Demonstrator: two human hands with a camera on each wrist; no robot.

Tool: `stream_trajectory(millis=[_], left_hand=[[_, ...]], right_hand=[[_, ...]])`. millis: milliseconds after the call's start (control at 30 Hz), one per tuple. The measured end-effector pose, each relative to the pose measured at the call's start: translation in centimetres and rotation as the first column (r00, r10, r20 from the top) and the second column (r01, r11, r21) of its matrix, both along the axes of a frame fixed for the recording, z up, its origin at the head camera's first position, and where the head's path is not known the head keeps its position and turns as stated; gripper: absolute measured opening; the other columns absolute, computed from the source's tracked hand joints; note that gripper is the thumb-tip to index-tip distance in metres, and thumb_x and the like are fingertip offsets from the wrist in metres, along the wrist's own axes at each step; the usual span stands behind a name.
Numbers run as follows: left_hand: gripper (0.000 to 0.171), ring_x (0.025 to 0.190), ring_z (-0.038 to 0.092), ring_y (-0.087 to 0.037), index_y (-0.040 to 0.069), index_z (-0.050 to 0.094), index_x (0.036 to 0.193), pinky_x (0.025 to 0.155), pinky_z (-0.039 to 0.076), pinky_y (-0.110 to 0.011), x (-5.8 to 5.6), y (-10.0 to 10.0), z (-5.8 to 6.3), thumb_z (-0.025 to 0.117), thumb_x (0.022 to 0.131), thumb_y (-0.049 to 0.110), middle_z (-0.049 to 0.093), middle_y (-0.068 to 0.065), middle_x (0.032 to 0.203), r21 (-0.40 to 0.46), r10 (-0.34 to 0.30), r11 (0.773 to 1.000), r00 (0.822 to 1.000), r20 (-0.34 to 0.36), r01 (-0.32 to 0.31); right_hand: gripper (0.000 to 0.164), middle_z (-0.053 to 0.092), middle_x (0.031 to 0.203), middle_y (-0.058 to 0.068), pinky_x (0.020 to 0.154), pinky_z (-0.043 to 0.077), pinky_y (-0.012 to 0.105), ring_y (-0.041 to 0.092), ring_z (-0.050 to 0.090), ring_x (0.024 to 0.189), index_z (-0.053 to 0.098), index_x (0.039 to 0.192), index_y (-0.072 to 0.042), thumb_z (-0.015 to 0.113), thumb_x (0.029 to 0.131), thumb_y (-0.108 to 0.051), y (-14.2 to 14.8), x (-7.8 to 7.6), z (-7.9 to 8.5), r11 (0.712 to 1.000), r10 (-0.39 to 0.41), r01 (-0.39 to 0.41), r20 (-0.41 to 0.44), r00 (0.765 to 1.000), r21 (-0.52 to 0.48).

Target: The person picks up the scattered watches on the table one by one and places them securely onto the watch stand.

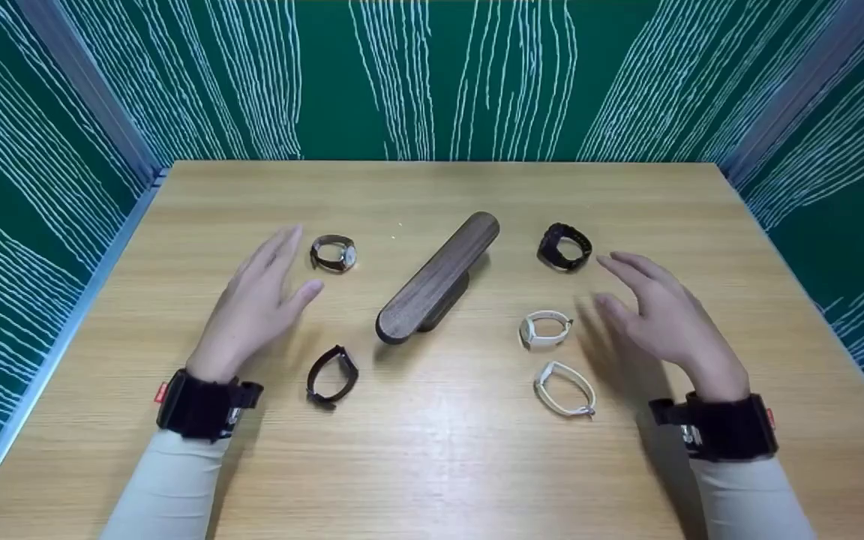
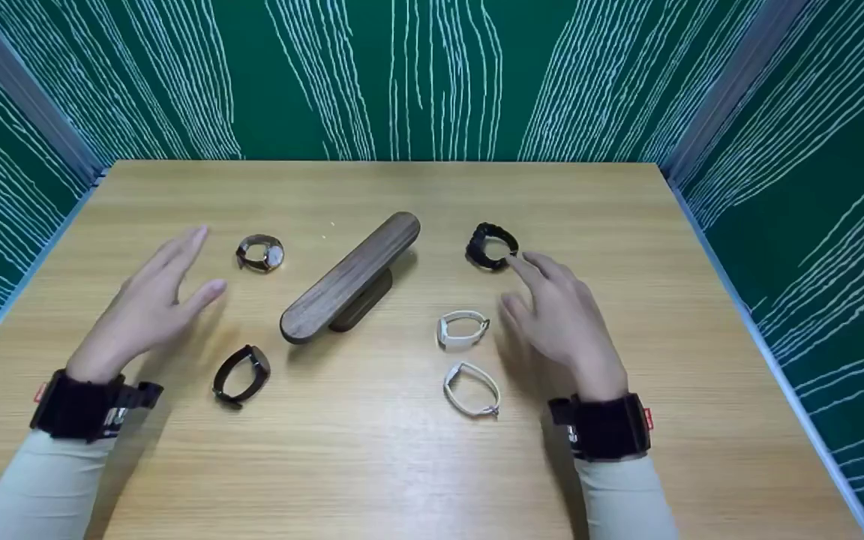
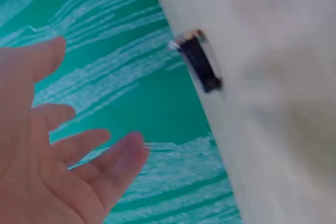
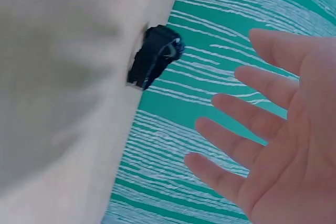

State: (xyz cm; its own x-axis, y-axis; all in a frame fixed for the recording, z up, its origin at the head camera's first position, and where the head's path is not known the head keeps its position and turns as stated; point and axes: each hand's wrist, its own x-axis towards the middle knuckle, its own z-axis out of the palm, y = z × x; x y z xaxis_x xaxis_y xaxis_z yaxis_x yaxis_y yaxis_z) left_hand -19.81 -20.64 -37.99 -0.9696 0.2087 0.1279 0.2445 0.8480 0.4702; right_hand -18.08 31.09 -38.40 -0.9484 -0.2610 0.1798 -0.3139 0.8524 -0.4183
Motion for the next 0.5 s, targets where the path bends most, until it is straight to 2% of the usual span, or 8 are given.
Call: stream_trajectory(millis=[133, 200, 267, 367, 500], left_hand=[[0.076, 0.129, 0.061, -0.035, 0.024, 0.037, 0.165, 0.105, 0.052, -0.059, -0.2, 1.9, 0.9, 0.064, 0.102, 0.056, 0.042, -0.012, 0.166, 0.045, -0.059, 0.997, 0.998, 0.031, 0.058], [0.074, 0.112, 0.067, -0.029, 0.021, 0.045, 0.16, 0.092, 0.059, -0.051, -0.2, 3.0, 1.2, 0.066, 0.1, 0.059, 0.05, -0.009, 0.16, 0.056, -0.091, 0.995, 0.995, 0.053, 0.088], [0.075, 0.106, 0.068, -0.025, 0.019, 0.049, 0.156, 0.087, 0.06, -0.046, -0.1, 4.2, 1.5, 0.068, 0.098, 0.061, 0.054, -0.005, 0.156, 0.058, -0.119, 0.992, 0.99, 0.07, 0.115], [0.074, 0.107, 0.068, -0.025, 0.017, 0.053, 0.153, 0.091, 0.059, -0.045, 0.0, 5.9, 1.7, 0.072, 0.096, 0.06, 0.058, -0.003, 0.15, 0.057, -0.167, 0.985, 0.982, 0.083, 0.163], [0.082, 0.124, 0.064, -0.028, 0.016, 0.052, 0.154, 0.105, 0.054, -0.05, 0.1, 7.8, 1.4, 0.075, 0.092, 0.063, 0.058, -0.007, 0.15, 0.036, -0.215, 0.977, 0.971, 0.109, 0.212]], right_hand=[[0.058, 0.045, 0.161, 0.023, 0.118, 0.033, 0.07, 0.05, 0.043, 0.146, 0.048, 0.159, -0.008, 0.065, 0.107, -0.028, -0.8, -0.7, 1.2, 0.999, 0.031, -0.031, -0.003, 1.0, 0.017], [0.058, 0.046, 0.16, 0.023, 0.116, 0.035, 0.07, 0.05, 0.044, 0.145, 0.048, 0.159, -0.01, 0.066, 0.107, -0.028, -1.3, -1.0, 1.7, 0.998, 0.053, -0.053, -0.014, 0.998, 0.028], [0.057, 0.047, 0.159, 0.023, 0.115, 0.037, 0.071, 0.05, 0.046, 0.144, 0.049, 0.159, -0.012, 0.066, 0.107, -0.027, -1.9, -1.4, 2.1, 0.996, 0.08, -0.079, -0.027, 0.996, 0.04], [0.056, 0.049, 0.158, 0.022, 0.114, 0.039, 0.07, 0.048, 0.048, 0.143, 0.05, 0.159, -0.013, 0.066, 0.106, -0.026, -2.8, -2.1, 2.5, 0.993, 0.109, -0.107, -0.041, 0.993, 0.048], [0.056, 0.051, 0.156, 0.022, 0.113, 0.041, 0.069, 0.047, 0.049, 0.143, 0.05, 0.158, -0.011, 0.067, 0.106, -0.024, -3.9, -2.7, 2.3, 0.991, 0.13, -0.128, -0.043, 0.991, 0.042]])
